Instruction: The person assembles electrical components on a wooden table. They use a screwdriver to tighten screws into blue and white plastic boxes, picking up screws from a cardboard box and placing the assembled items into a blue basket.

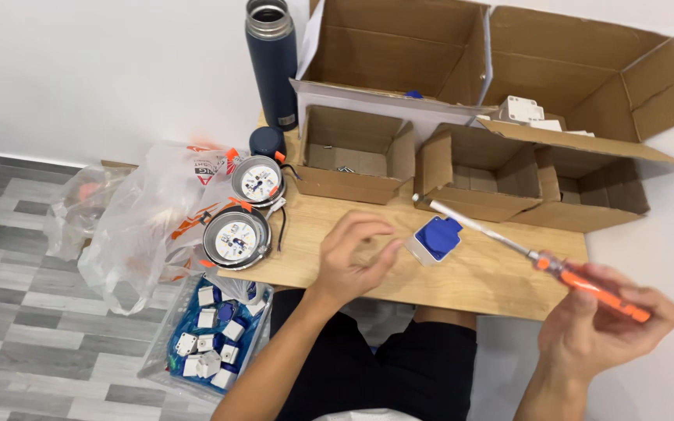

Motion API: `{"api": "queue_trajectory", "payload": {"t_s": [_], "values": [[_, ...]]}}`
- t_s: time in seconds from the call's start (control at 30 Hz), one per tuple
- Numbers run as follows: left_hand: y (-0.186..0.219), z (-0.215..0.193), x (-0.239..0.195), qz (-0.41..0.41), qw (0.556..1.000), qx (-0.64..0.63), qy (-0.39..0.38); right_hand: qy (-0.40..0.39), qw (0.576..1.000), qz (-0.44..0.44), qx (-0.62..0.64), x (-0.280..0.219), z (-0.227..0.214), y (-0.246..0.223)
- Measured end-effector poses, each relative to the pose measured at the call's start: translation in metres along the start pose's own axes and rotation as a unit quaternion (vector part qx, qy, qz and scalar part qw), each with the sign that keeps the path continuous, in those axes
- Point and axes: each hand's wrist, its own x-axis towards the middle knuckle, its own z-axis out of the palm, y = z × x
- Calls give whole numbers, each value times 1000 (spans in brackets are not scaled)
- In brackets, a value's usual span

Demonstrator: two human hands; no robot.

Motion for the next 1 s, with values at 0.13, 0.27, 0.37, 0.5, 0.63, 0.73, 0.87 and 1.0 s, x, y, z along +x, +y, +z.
{"api": "queue_trajectory", "payload": {"t_s": [0.13,0.27,0.37,0.5,0.63,0.73,0.87,1.0], "values": [[12,-7,-40,-167,986,9,-17,23,987,118,109,-44,-15,6],[37,-17,-54,-205,978,4,-28,14,963,196,186,-86,-24,11],[47,-22,-68,-218,975,42,-25,17,945,259,201,-118,-36,19],[59,-33,-79,-235,968,80,-38,-6,929,283,240,-140,-38,19],[55,-39,-99,-302,953,36,-7,-24,915,316,250,-150,-47,31],[52,-38,-108,-350,933,-61,48,-45,912,321,251,-149,-48,32],[45,-30,-107,-401,892,-183,100,-34,912,324,248,-154,-50,31],[42,-21,-105,-465,857,-195,106,-23,910,333,246,-156,-50,26]]}}
